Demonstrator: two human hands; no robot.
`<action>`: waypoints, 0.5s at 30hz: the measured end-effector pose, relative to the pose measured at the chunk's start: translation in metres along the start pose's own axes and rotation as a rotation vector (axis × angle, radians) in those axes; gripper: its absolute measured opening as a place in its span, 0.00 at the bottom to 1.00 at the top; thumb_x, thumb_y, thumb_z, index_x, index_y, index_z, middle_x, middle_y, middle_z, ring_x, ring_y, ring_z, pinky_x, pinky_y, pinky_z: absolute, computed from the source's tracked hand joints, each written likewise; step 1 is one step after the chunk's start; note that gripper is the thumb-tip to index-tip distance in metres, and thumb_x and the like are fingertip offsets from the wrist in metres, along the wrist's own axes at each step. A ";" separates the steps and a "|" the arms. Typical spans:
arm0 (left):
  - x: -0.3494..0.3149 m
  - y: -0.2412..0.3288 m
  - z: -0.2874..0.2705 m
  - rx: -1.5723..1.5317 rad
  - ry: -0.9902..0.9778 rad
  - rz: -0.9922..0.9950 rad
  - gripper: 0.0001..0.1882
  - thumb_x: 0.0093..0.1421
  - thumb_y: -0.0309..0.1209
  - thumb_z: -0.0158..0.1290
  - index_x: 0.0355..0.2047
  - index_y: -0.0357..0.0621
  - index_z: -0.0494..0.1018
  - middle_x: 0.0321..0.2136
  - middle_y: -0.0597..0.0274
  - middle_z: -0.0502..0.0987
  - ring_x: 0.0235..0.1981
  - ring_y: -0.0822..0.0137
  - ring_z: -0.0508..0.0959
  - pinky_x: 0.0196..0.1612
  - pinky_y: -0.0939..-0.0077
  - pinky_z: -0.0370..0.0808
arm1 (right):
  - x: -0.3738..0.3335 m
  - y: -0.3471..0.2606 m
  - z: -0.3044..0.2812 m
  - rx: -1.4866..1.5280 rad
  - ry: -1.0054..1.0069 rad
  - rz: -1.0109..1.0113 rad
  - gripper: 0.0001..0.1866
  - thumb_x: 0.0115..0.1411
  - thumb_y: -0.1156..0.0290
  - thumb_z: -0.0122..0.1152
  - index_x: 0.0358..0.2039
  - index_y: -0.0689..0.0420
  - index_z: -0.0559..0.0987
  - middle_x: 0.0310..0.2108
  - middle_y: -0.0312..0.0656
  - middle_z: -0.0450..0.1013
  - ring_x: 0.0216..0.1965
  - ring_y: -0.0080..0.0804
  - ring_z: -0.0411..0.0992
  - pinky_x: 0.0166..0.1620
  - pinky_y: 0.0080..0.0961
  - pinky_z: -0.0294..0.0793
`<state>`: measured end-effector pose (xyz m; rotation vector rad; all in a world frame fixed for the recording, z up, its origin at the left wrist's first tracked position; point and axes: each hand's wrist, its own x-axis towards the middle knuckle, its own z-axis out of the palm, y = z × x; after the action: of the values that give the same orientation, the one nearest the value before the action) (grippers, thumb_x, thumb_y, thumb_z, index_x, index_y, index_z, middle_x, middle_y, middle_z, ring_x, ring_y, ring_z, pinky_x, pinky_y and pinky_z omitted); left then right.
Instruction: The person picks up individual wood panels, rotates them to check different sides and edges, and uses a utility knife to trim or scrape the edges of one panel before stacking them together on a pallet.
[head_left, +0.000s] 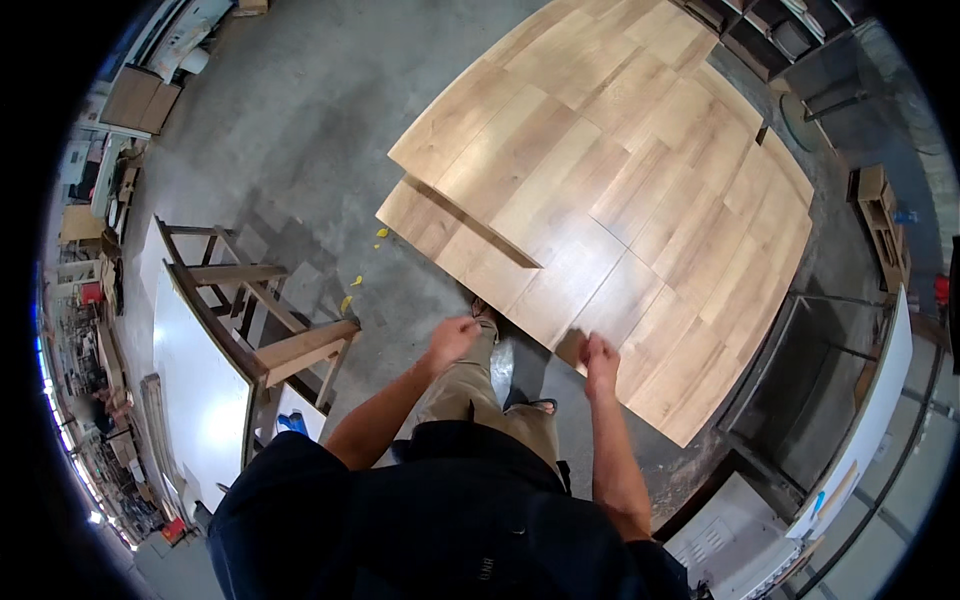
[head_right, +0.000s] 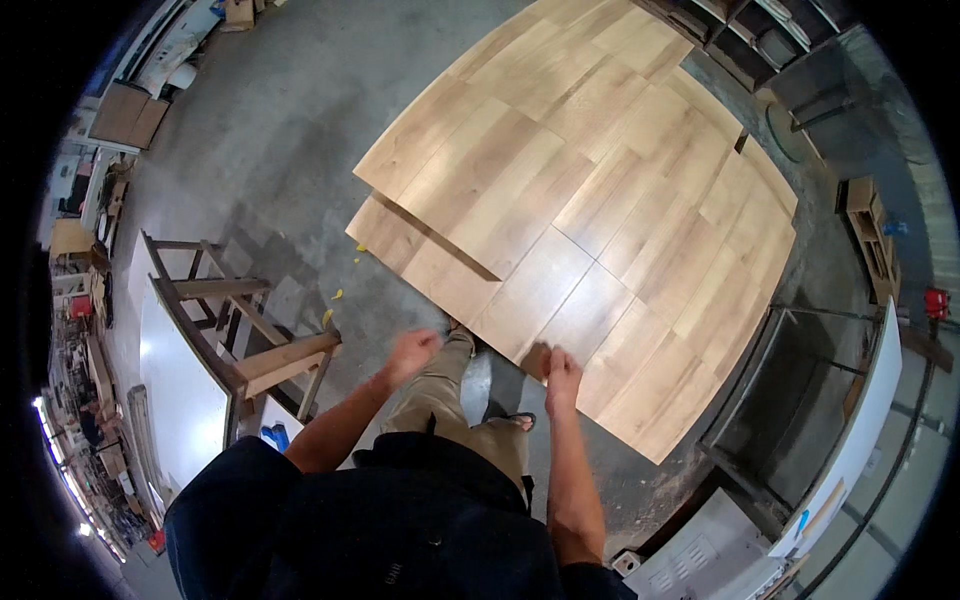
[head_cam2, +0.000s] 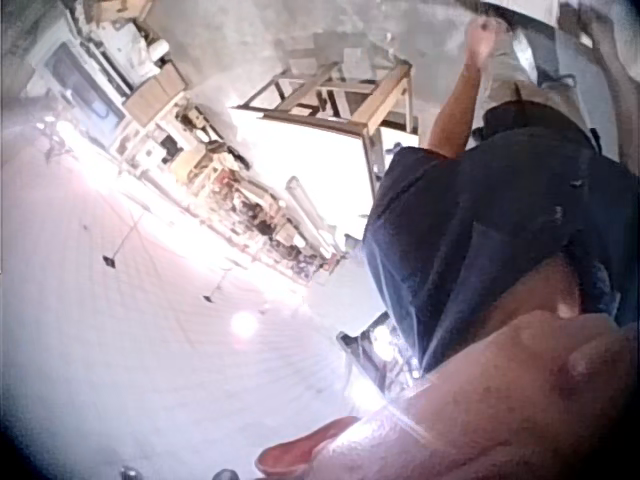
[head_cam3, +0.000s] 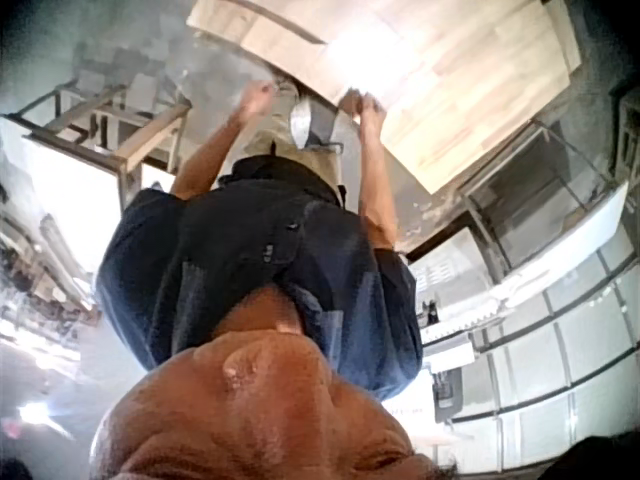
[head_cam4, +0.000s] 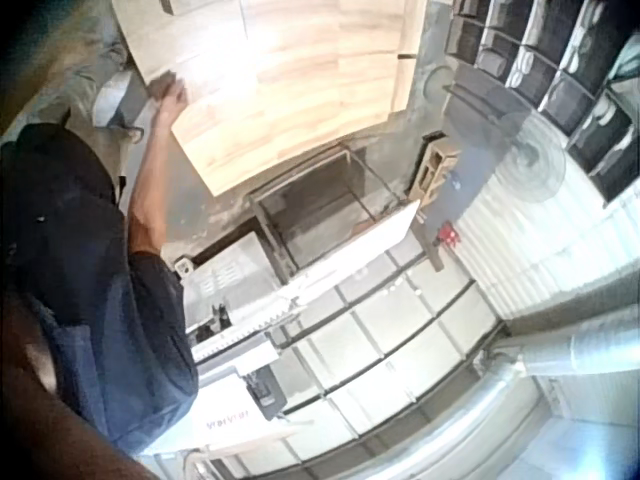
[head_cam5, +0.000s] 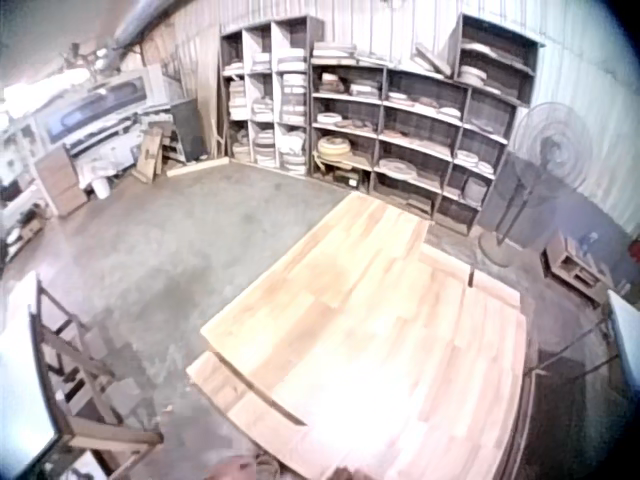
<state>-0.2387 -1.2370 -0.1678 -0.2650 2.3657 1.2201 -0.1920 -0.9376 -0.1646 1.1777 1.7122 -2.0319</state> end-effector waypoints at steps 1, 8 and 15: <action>-0.015 0.000 0.015 0.015 -0.070 0.126 0.14 0.52 0.37 0.50 0.25 0.36 0.68 0.23 0.44 0.69 0.28 0.48 0.71 0.31 0.60 0.66 | -0.018 0.021 -0.017 0.016 -0.005 0.012 0.15 0.60 0.61 0.53 0.29 0.61 0.75 0.24 0.37 0.72 0.26 0.24 0.69 0.28 0.22 0.67; -0.011 0.045 0.080 0.208 -0.217 0.260 0.15 0.51 0.39 0.49 0.24 0.37 0.72 0.25 0.44 0.72 0.31 0.45 0.72 0.33 0.59 0.69 | -0.125 0.145 -0.166 -0.036 0.030 0.244 0.14 0.57 0.63 0.55 0.33 0.62 0.75 0.30 0.43 0.75 0.28 0.31 0.73 0.32 0.25 0.73; 0.007 0.092 0.124 0.375 -0.013 0.374 0.16 0.52 0.39 0.47 0.29 0.37 0.74 0.28 0.47 0.76 0.31 0.52 0.76 0.35 0.65 0.72 | -0.240 0.247 -0.313 0.515 0.510 0.245 0.09 0.59 0.65 0.51 0.29 0.57 0.74 0.23 0.39 0.73 0.24 0.30 0.73 0.27 0.24 0.73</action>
<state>-0.2407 -1.0824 -0.1668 0.3179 2.6472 0.8894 0.2524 -0.7989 -0.1724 2.1023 1.1382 -2.2045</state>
